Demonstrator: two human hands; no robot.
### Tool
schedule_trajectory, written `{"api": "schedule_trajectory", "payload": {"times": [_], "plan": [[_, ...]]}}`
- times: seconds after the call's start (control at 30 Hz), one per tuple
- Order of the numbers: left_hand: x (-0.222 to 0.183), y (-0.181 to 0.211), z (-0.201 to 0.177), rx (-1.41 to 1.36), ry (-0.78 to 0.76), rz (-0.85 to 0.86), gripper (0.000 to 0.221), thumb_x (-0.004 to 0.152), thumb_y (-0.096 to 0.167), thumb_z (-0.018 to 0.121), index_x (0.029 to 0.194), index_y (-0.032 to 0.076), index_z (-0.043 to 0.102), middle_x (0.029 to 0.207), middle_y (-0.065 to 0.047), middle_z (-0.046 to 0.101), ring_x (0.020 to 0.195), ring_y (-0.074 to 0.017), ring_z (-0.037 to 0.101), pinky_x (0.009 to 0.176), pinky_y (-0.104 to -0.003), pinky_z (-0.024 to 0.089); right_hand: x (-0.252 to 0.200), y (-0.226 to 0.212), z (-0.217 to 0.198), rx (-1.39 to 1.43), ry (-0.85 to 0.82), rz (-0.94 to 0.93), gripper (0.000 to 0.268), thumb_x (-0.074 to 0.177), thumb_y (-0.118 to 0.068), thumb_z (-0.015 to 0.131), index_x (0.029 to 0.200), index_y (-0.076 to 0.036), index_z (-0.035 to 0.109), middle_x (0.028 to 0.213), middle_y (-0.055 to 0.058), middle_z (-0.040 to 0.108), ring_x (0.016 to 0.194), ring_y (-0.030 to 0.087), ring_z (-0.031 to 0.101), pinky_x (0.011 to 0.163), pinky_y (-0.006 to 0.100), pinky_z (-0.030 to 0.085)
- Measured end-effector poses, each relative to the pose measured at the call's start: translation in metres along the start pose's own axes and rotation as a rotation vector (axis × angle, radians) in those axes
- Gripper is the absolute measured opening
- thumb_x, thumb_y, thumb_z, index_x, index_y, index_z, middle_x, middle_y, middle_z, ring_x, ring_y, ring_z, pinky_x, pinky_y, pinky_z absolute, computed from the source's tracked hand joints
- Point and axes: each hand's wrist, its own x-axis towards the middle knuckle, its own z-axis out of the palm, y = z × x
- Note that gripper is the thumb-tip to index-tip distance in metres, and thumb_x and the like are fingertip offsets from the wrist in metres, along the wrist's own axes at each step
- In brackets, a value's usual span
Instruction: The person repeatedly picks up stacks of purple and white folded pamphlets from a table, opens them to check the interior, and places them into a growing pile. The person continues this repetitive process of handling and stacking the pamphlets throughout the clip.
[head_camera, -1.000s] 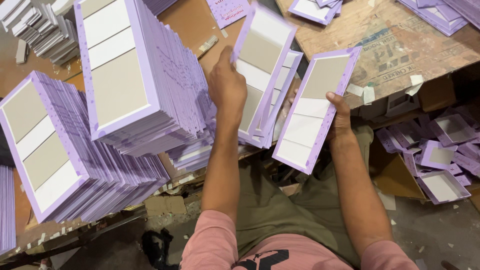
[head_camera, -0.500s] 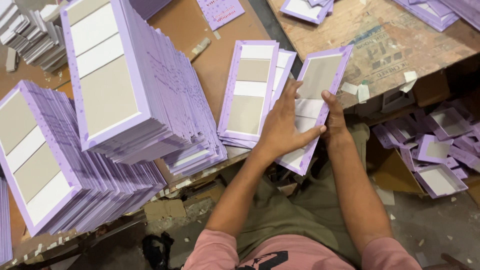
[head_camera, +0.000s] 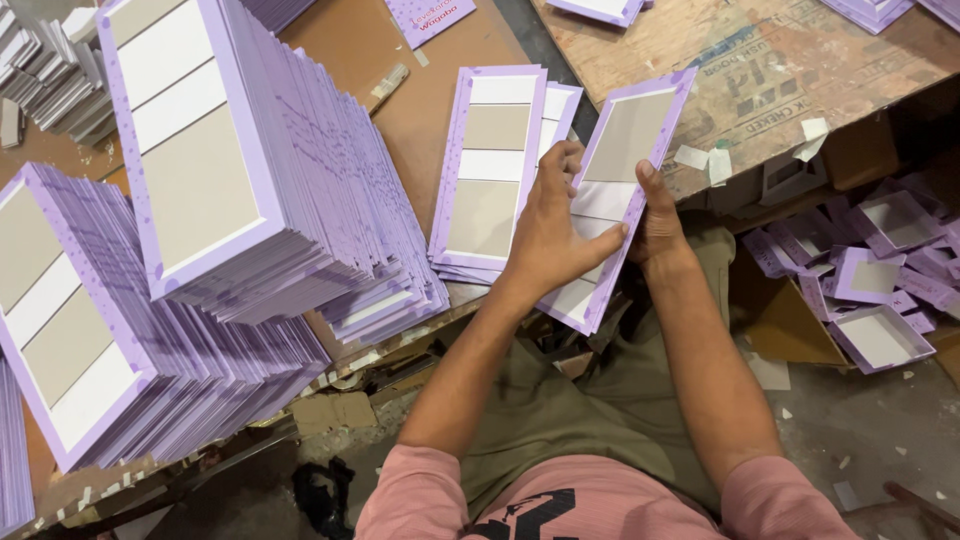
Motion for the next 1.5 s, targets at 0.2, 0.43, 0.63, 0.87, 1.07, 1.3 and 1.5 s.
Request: {"api": "schedule_trajectory", "payload": {"times": [0.2, 0.43, 0.63, 0.87, 1.07, 1.3, 1.5], "plan": [[0.006, 0.015, 0.000, 0.054, -0.025, -0.076, 0.098, 0.067, 0.027, 0.081, 0.147, 0.005, 0.029, 0.132, -0.021, 0.053, 0.120, -0.0358, 0.059, 0.098, -0.044, 0.053, 0.003, 0.003, -0.004, -0.024, 0.024, -0.002, 0.095, 0.079, -0.056, 0.084, 0.147, -0.002, 0.043, 0.132, 0.015, 0.059, 0.123, 0.030, 0.060, 0.107, 0.046, 0.053], [0.011, 0.031, 0.003, 0.016, 0.009, -0.149, 0.095, 0.062, 0.022, 0.078, 0.142, 0.003, 0.030, 0.130, -0.025, 0.050, 0.112, -0.0379, 0.060, 0.090, -0.044, 0.055, 0.002, 0.004, -0.008, -0.029, 0.040, 0.011, 0.110, 0.070, -0.062, 0.087, 0.149, -0.002, 0.040, 0.135, 0.015, 0.059, 0.126, 0.029, 0.059, 0.108, 0.044, 0.053], [0.014, 0.041, -0.005, 0.403, -0.007, -0.127, 0.069, 0.083, 0.009, 0.065, 0.147, -0.001, 0.041, 0.090, -0.025, 0.069, 0.084, -0.0454, 0.069, 0.076, -0.055, 0.053, 0.003, 0.002, -0.010, -0.044, 0.063, 0.059, 0.110, 0.071, -0.057, 0.086, 0.152, 0.000, 0.037, 0.136, 0.019, 0.056, 0.127, 0.033, 0.058, 0.110, 0.046, 0.052], [0.024, 0.047, -0.055, 0.257, 0.309, 0.147, 0.032, 0.090, 0.006, 0.065, 0.122, 0.002, 0.064, 0.101, -0.018, 0.072, 0.085, -0.0372, 0.071, 0.078, -0.047, 0.055, -0.002, -0.004, 0.001, -0.140, 0.155, 0.025, 0.113, 0.065, -0.062, 0.080, 0.151, -0.005, 0.035, 0.138, 0.021, 0.054, 0.127, 0.036, 0.058, 0.104, 0.051, 0.054], [0.018, 0.033, -0.080, 0.426, 0.575, 0.338, 0.022, 0.081, -0.001, 0.068, 0.101, 0.006, 0.069, 0.106, -0.014, 0.069, 0.093, -0.0331, 0.064, 0.082, -0.041, 0.051, -0.009, -0.009, 0.011, -0.108, 0.156, 0.035, 0.112, 0.068, -0.065, 0.079, 0.151, -0.002, 0.038, 0.133, 0.020, 0.059, 0.122, 0.034, 0.061, 0.102, 0.049, 0.055], [0.015, -0.028, -0.062, 0.055, 0.305, 0.119, 0.024, 0.090, -0.007, 0.057, 0.106, 0.003, 0.071, 0.098, -0.012, 0.071, 0.082, -0.0229, 0.067, 0.076, -0.033, 0.053, -0.016, -0.020, 0.038, -0.036, -0.114, 0.015, 0.109, 0.076, -0.061, 0.080, 0.150, 0.009, 0.039, 0.125, 0.025, 0.058, 0.114, 0.038, 0.066, 0.100, 0.050, 0.058], [0.011, -0.044, -0.072, 0.029, 0.186, -0.174, 0.022, 0.082, 0.000, 0.063, 0.103, -0.002, 0.071, 0.079, -0.020, 0.070, 0.066, -0.0270, 0.065, 0.065, -0.039, 0.051, -0.017, -0.021, 0.047, -0.073, -0.040, 0.037, 0.115, 0.071, -0.063, 0.079, 0.150, 0.008, 0.035, 0.126, 0.027, 0.059, 0.114, 0.041, 0.069, 0.098, 0.053, 0.060]]}}
